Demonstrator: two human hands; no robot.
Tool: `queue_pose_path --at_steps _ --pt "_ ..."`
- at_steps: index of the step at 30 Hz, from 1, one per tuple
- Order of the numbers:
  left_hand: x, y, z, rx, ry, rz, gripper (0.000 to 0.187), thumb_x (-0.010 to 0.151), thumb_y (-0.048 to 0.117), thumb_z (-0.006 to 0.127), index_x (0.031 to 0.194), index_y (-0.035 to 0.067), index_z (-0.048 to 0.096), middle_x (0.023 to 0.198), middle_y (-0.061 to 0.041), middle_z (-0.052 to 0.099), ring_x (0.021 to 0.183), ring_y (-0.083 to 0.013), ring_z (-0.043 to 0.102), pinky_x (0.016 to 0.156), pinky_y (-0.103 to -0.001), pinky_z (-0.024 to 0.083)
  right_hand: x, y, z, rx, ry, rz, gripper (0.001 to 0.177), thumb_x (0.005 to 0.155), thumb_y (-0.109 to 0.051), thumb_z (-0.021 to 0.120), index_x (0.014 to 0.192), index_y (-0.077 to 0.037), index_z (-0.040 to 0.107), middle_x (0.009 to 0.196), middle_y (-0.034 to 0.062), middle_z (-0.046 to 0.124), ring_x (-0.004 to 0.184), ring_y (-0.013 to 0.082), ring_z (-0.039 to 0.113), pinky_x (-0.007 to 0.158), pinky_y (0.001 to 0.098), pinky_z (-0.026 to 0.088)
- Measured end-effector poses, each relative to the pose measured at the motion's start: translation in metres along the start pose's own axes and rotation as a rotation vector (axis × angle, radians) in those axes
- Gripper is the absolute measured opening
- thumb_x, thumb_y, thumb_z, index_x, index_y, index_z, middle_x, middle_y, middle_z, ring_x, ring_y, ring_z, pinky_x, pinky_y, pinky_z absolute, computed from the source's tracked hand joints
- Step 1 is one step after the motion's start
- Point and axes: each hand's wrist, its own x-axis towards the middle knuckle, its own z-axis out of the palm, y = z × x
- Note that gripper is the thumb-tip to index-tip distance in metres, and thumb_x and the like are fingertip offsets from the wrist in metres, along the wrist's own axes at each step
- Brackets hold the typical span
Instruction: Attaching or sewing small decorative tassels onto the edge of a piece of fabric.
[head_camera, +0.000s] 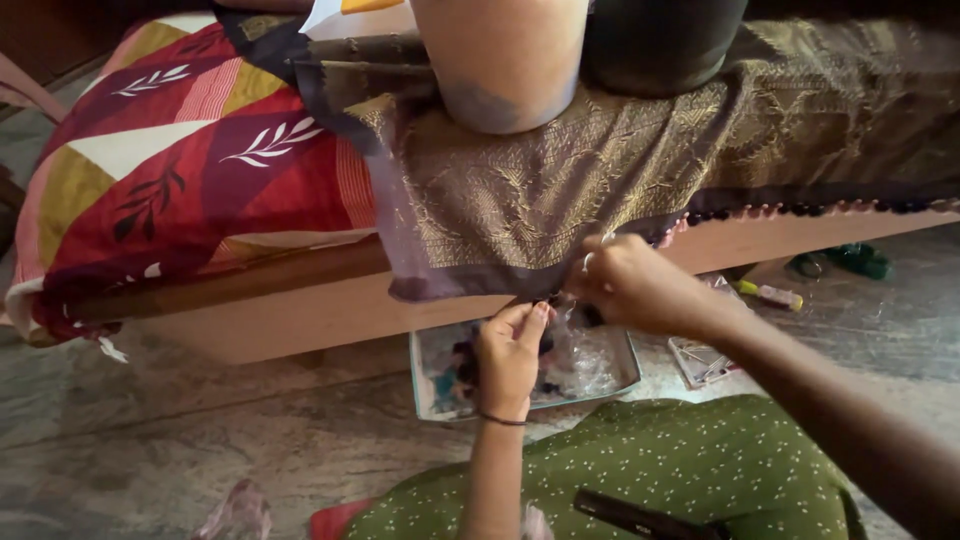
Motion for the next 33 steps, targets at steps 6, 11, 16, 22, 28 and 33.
queue_pose_path --at_steps 6,11,16,22,28,33 --pt "-0.013 0.015 0.02 0.551 0.225 0.35 0.018 0.096 0.017 0.065 0.088 0.004 0.074 0.088 -0.007 0.073 0.084 -0.023 0.066 0.081 -0.039 0.047 0.064 -0.021 -0.003 -0.172 -0.107 -0.442 0.016 0.084 -0.005 0.072 0.069 -0.001 0.07 0.077 0.0106 0.068 0.08 0.0226 0.067 0.074 0.0364 0.059" --pt "-0.02 0.019 0.036 0.593 0.396 0.333 0.02 0.096 0.02 0.062 0.088 0.006 0.073 0.095 -0.007 0.072 0.097 -0.0286 0.065 0.09 -0.043 0.046 0.1 -0.017 0.044 -0.277 -0.33 -0.684 0.014 0.08 -0.015 0.073 0.072 -0.004 0.072 0.078 0.0097 0.07 0.087 0.0263 0.067 0.065 0.0384 0.057" --pt "-0.019 0.027 0.035 0.801 0.517 0.522 0.015 0.086 0.014 0.068 0.088 0.002 0.077 0.101 -0.009 0.074 0.109 -0.0315 0.062 0.1 -0.049 0.04 0.07 -0.029 0.01 -0.268 -0.029 -0.68 0.016 0.063 -0.011 0.073 0.077 -0.005 0.073 0.081 0.008 0.065 0.082 0.0305 0.066 0.07 0.0418 0.056" --pt "-0.005 -0.014 0.024 0.003 0.294 -0.025 0.02 0.091 0.016 0.07 0.096 -0.003 0.077 0.102 -0.006 0.076 0.09 -0.0123 0.069 0.084 -0.027 0.055 -0.02 0.003 0.045 0.009 0.231 -0.064 0.011 0.081 -0.002 0.073 0.091 -0.002 0.074 0.084 0.011 0.069 0.076 0.0295 0.068 0.071 0.0387 0.054" --pt "-0.015 -0.009 0.022 -0.216 0.216 0.05 0.019 0.096 0.006 0.067 0.092 -0.01 0.076 0.1 -0.008 0.072 0.094 -0.0123 0.062 0.084 -0.027 0.047 -0.025 0.014 0.057 0.04 0.196 -0.111 0.01 0.078 -0.009 0.08 0.085 -0.002 0.077 0.073 0.0119 0.071 0.068 0.0304 0.066 0.068 0.0466 0.052" --pt "-0.011 -0.018 0.025 -0.131 0.275 0.069 0.018 0.096 0.008 0.066 0.092 -0.007 0.076 0.102 -0.006 0.072 0.094 -0.0123 0.065 0.086 -0.027 0.05 -0.02 -0.006 0.016 0.006 0.165 -0.274 0.013 0.085 -0.001 0.069 0.094 0.001 0.077 0.09 0.0142 0.073 0.075 0.026 0.069 0.069 0.0365 0.058"
